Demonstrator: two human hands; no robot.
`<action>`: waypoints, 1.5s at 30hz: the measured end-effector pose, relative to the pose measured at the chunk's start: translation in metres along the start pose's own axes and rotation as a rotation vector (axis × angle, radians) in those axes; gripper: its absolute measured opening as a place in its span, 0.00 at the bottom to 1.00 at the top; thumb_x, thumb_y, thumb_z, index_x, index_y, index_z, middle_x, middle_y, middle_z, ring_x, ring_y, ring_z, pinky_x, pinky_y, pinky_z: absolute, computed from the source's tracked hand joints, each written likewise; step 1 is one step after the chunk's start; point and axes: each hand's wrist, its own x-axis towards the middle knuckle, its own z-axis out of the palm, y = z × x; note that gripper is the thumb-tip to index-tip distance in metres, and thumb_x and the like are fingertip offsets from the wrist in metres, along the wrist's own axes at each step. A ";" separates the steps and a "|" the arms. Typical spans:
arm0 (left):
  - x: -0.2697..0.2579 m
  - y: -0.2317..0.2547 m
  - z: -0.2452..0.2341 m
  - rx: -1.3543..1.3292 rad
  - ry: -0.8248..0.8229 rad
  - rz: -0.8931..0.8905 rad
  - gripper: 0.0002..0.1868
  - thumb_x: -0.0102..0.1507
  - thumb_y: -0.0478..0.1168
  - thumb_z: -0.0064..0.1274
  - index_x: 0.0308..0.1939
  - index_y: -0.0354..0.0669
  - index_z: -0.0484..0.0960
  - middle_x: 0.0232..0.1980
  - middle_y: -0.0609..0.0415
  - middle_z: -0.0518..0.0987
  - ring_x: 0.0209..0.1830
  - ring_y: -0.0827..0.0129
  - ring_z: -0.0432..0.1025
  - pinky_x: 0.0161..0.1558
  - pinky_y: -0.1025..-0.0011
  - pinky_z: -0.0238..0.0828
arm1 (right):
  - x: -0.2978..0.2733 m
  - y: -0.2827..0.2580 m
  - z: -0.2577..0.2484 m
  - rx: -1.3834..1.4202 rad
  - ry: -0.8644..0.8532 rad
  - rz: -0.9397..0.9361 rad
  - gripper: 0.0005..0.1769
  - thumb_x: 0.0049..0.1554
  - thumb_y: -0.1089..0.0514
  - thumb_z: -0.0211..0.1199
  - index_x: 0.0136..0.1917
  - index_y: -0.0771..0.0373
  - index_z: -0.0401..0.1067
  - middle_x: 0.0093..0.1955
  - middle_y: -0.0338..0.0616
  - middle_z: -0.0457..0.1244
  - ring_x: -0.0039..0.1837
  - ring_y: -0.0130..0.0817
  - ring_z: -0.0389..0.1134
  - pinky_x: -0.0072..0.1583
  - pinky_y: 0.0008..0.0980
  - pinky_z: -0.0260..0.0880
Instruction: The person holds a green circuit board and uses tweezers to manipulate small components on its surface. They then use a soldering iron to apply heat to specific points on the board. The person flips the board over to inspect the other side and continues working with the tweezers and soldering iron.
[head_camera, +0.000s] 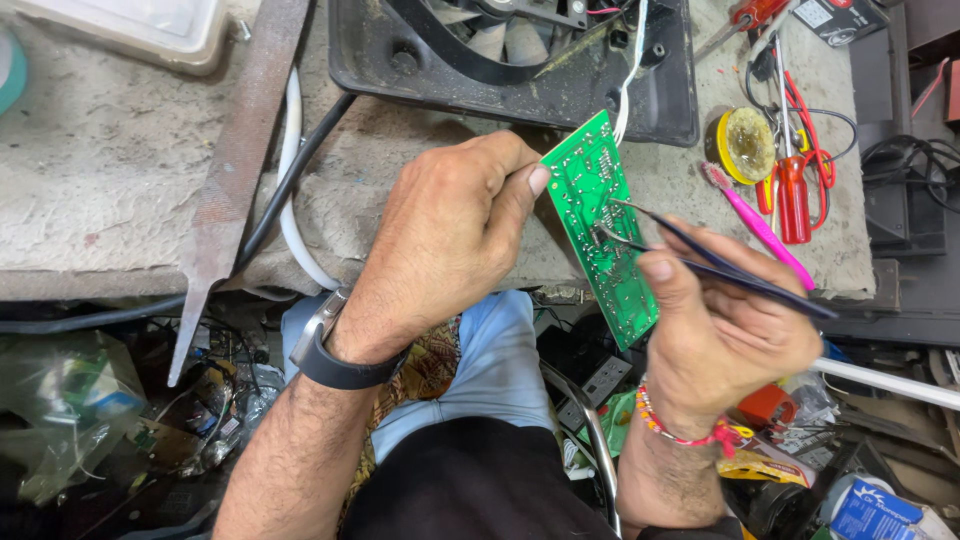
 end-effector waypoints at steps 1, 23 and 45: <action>0.001 0.000 0.000 0.009 -0.010 -0.018 0.06 0.69 0.38 0.54 0.41 0.38 0.82 0.29 0.47 0.79 0.29 0.54 0.76 0.33 0.59 0.69 | 0.003 0.001 -0.007 -0.004 0.055 -0.033 0.20 0.59 0.72 0.77 0.60 0.75 0.71 0.53 0.60 0.71 0.52 0.36 0.76 0.59 0.29 0.79; 0.001 -0.001 0.001 0.037 -0.039 0.019 0.07 0.71 0.38 0.54 0.42 0.37 0.82 0.24 0.54 0.75 0.22 0.72 0.70 0.26 0.68 0.65 | -0.018 0.054 -0.066 0.035 -0.044 -0.159 0.24 0.60 0.73 0.79 0.60 0.67 0.68 0.57 0.58 0.69 0.51 0.35 0.74 0.55 0.27 0.78; -0.001 -0.006 0.002 0.040 -0.029 0.102 0.07 0.72 0.37 0.55 0.42 0.37 0.81 0.26 0.53 0.74 0.23 0.71 0.69 0.28 0.68 0.64 | -0.018 0.042 -0.063 -0.023 -0.056 -0.151 0.24 0.54 0.70 0.82 0.61 0.67 0.77 0.47 0.50 0.70 0.49 0.34 0.73 0.53 0.24 0.73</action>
